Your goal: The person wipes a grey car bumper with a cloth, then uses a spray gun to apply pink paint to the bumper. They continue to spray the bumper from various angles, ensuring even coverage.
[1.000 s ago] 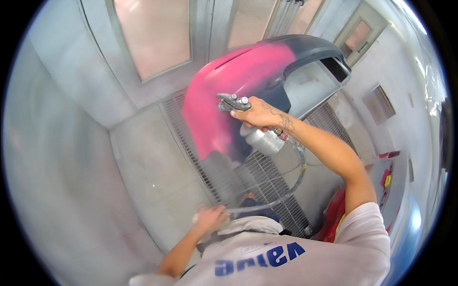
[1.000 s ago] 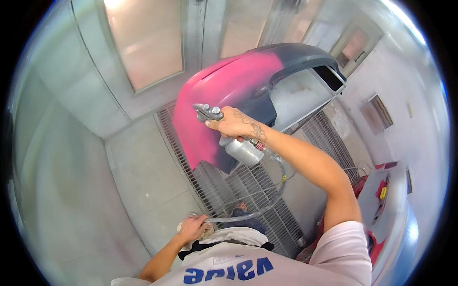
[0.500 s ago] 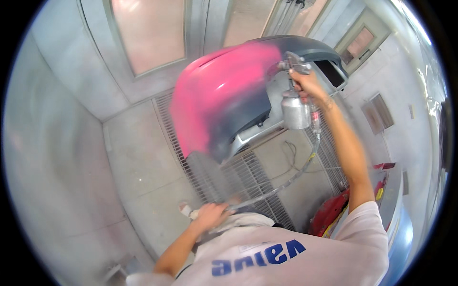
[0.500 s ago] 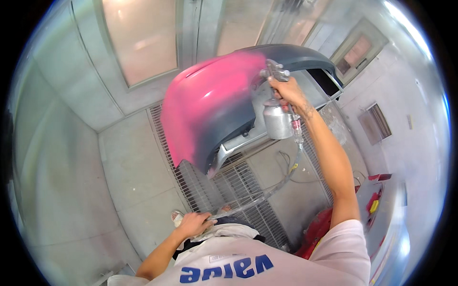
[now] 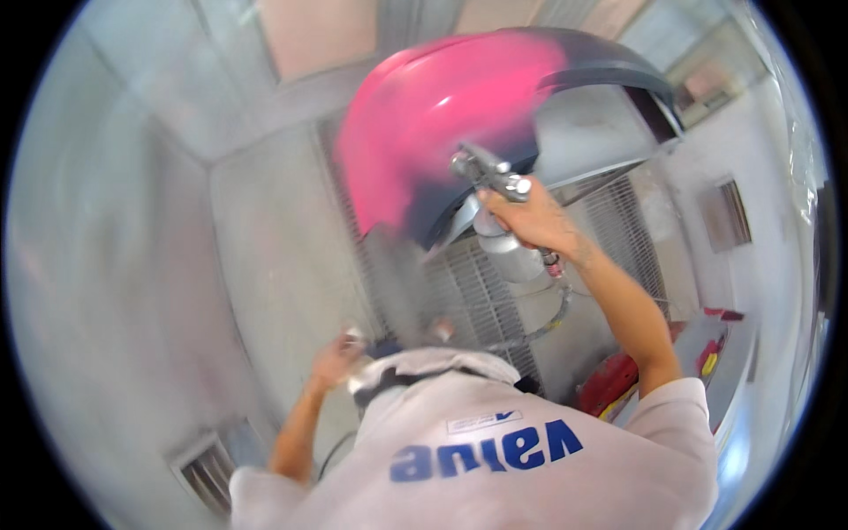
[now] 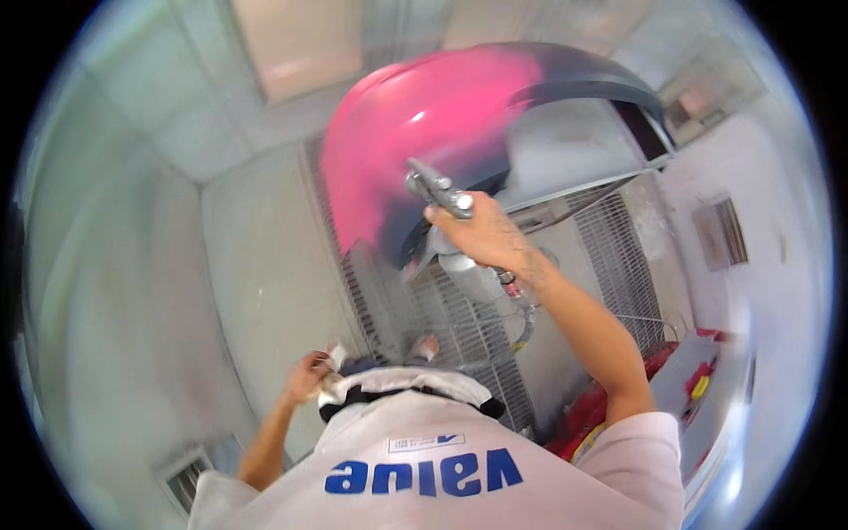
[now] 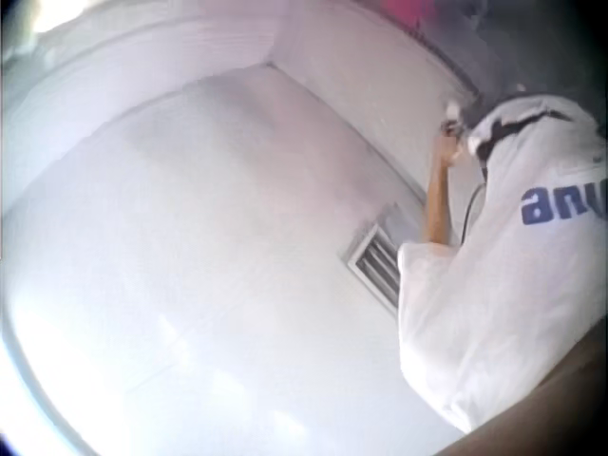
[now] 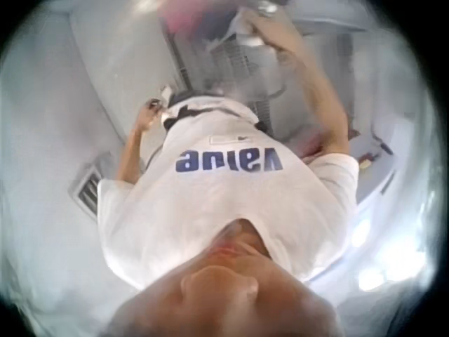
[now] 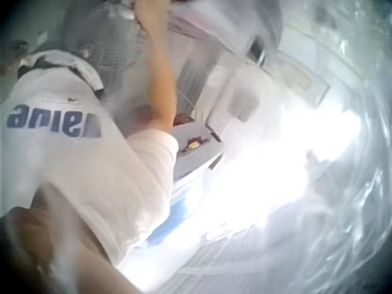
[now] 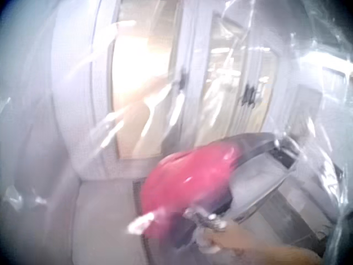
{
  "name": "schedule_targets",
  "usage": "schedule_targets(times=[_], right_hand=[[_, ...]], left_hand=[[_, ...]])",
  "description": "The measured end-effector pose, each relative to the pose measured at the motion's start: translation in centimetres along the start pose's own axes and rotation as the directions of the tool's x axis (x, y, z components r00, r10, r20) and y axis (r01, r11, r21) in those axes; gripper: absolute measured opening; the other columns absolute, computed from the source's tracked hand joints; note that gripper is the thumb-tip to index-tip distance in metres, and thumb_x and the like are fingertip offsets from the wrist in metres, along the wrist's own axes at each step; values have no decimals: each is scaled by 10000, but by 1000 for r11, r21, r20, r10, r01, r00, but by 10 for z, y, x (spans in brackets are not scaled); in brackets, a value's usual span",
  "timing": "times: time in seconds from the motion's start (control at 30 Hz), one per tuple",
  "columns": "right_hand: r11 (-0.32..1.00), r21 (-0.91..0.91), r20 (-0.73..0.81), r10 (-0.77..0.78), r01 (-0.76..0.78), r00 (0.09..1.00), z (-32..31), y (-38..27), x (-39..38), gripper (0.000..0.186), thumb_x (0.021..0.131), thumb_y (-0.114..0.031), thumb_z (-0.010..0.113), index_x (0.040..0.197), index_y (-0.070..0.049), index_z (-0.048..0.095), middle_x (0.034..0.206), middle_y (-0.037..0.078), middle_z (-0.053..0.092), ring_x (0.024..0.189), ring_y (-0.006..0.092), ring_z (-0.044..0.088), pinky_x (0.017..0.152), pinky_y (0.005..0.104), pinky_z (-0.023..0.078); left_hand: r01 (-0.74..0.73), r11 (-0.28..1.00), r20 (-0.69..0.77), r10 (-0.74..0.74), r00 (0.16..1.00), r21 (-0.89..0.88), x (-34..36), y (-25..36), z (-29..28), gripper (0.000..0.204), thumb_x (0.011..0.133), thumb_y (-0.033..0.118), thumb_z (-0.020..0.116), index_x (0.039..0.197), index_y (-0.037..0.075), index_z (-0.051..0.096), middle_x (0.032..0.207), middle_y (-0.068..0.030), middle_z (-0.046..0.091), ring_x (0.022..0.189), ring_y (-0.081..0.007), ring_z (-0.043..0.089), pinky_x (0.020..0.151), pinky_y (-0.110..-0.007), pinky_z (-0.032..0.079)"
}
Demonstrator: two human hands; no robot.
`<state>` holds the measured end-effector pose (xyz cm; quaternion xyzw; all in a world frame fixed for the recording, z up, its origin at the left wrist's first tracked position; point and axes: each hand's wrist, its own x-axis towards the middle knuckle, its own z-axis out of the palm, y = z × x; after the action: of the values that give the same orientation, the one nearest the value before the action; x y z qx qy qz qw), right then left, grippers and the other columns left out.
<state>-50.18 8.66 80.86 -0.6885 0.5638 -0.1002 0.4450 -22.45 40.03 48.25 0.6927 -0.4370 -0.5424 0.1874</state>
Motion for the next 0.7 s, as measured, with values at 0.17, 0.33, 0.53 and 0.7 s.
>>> schedule_targets(times=[0.17, 0.33, 0.53, 0.7], right_hand=[[975, 222, 112, -7, -18, 994, -10, 26, -46, 341, 1021, -398, 612, 1038, -62, 666, 749, -22, 613, 449, 15, 370, 399, 216, 271], [973, 225, 99, 29, -51, 995, -16, 60, -79, 355, 1053, -372, 558, 1162, -38, 607, 906, 49, 664, 425, 19, 348, 395, 203, 279], [943, 286, 95, 147, -168, 985, -32, 90, -65, 343, 1056, -371, 553, 1175, -51, 575, 892, 60, 637, 414, 28, 347, 381, 206, 289], [949, 282, 90, 120, -141, 989, -37, 96, -58, 334, 1056, -369, 551, 1162, -53, 573, 884, 54, 629, 412, 29, 345, 385, 206, 293]], left_hand=[[405, 748, 414, -190, 890, -526, -155, -57, 22, 688, 944, 497, 679, 1446, 53, 523, 1218, -101, 670, 1029, -190, 644, 901, -344, 521], [264, 628, 44, -343, 938, -732, -219, 8, 126, 658, 915, 439, 740, 1441, 113, 514, 1043, -82, 670, 785, -135, 603, 594, -298, 471], [175, 980, -324, -136, 936, 95, -210, 44, 135, 357, 877, 327, 710, 1159, 111, 673, 979, -153, 685, 795, -379, 678, 669, -483, 540], [170, 966, -206, -129, 970, 196, -254, 83, 167, 285, 883, 333, 640, 975, 70, 702, 931, -148, 708, 842, -389, 688, 736, -480, 552]])
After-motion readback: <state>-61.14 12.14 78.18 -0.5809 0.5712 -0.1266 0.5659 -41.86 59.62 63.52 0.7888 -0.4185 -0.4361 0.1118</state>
